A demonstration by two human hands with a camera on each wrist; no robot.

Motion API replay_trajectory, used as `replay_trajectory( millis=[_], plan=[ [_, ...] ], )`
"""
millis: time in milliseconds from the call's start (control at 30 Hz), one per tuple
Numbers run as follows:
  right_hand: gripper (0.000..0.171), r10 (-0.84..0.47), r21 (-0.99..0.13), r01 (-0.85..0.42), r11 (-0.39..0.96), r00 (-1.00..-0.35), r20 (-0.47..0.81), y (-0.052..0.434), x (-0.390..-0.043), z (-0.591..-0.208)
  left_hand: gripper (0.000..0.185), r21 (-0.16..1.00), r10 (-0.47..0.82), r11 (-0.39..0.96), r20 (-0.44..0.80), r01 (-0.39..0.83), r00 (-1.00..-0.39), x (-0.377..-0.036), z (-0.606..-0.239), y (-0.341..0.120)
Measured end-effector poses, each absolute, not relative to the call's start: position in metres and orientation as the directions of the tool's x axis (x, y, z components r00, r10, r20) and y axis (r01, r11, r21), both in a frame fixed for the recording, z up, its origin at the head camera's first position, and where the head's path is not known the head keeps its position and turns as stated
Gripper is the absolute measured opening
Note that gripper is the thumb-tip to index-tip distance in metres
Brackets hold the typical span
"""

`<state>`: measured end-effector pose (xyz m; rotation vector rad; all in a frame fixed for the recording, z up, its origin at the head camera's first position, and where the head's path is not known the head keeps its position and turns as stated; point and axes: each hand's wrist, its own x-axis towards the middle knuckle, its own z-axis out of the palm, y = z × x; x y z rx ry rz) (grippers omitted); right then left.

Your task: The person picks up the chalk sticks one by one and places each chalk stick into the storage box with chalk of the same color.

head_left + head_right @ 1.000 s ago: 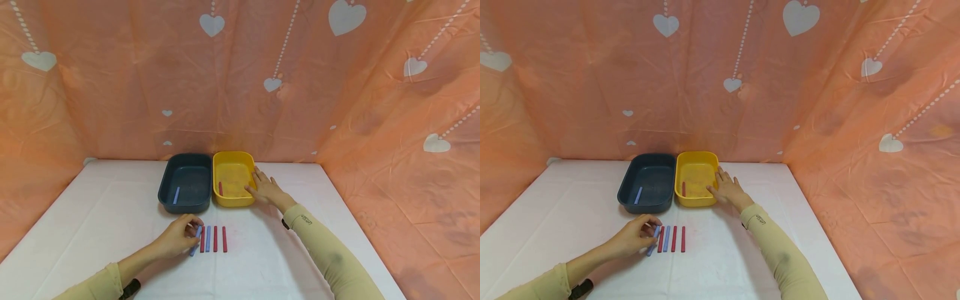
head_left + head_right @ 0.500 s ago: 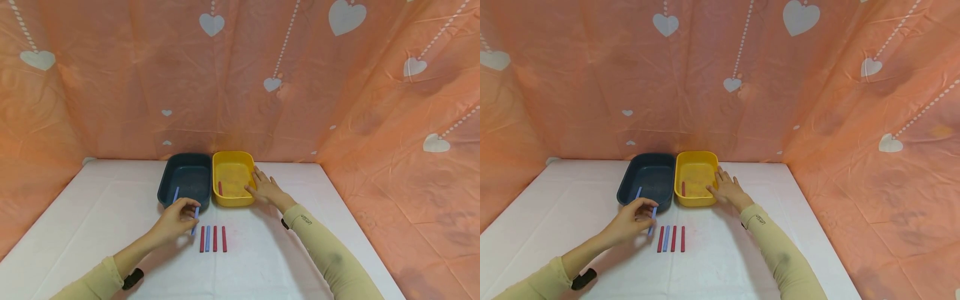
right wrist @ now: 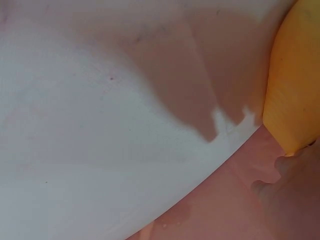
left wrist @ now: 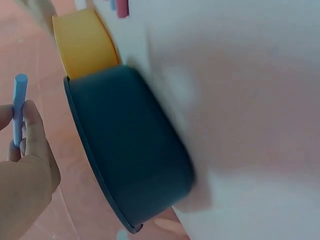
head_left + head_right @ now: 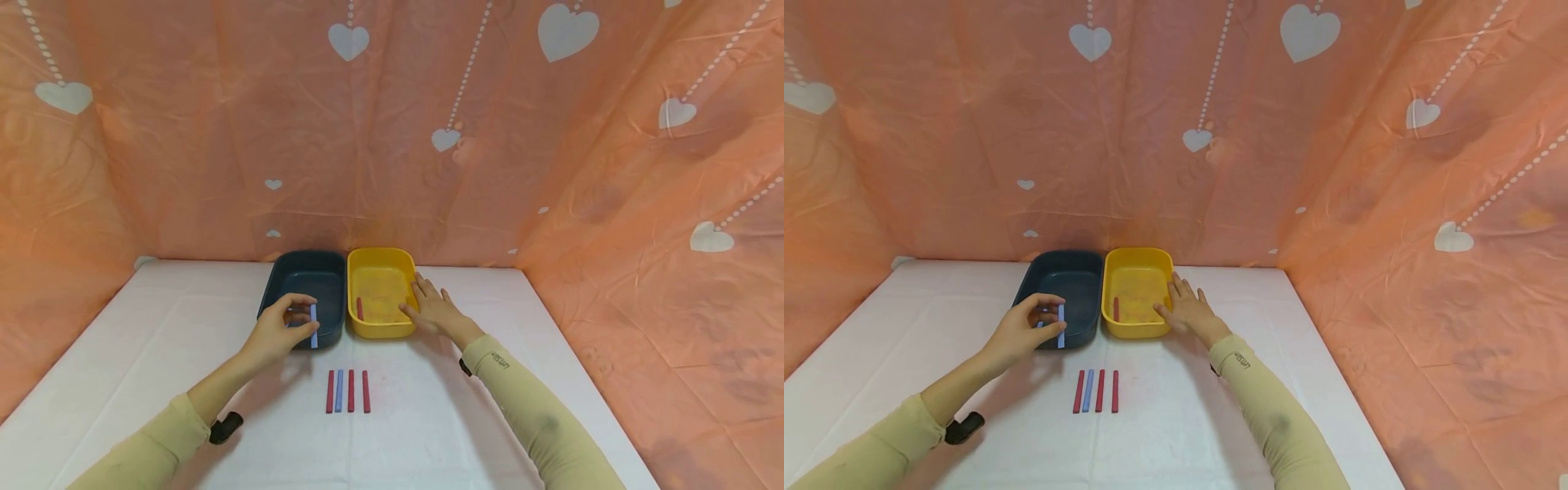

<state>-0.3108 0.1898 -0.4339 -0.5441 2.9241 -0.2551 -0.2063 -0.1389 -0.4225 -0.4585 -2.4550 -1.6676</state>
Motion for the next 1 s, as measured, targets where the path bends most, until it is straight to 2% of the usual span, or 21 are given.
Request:
replay_trajectory(
  millis=[500, 800, 1000],
  plan=[
    [0.079, -0.385, -0.191, -0.363, 0.912, -0.918, -0.095, 0.191, -0.312, -0.436, 0.046, 0.902, 0.107, 0.350, 0.231, 0.254, -0.967, -0.241, -0.416, -0.142],
    [0.079, -0.408, -0.205, -0.385, 0.900, -0.909, -0.082, 0.192, -0.312, -0.436, 0.046, 0.883, 0.097, 0.440, 0.133, 0.162, -0.986, -0.265, -0.424, -0.142],
    [0.079, -0.400, -0.209, -0.377, 0.903, -0.913, -0.081, 0.191, -0.311, -0.436, 0.045, 0.852, 0.139, 0.495, 0.115, 0.169, -0.984, -0.279, -0.432, -0.141]
  ],
)
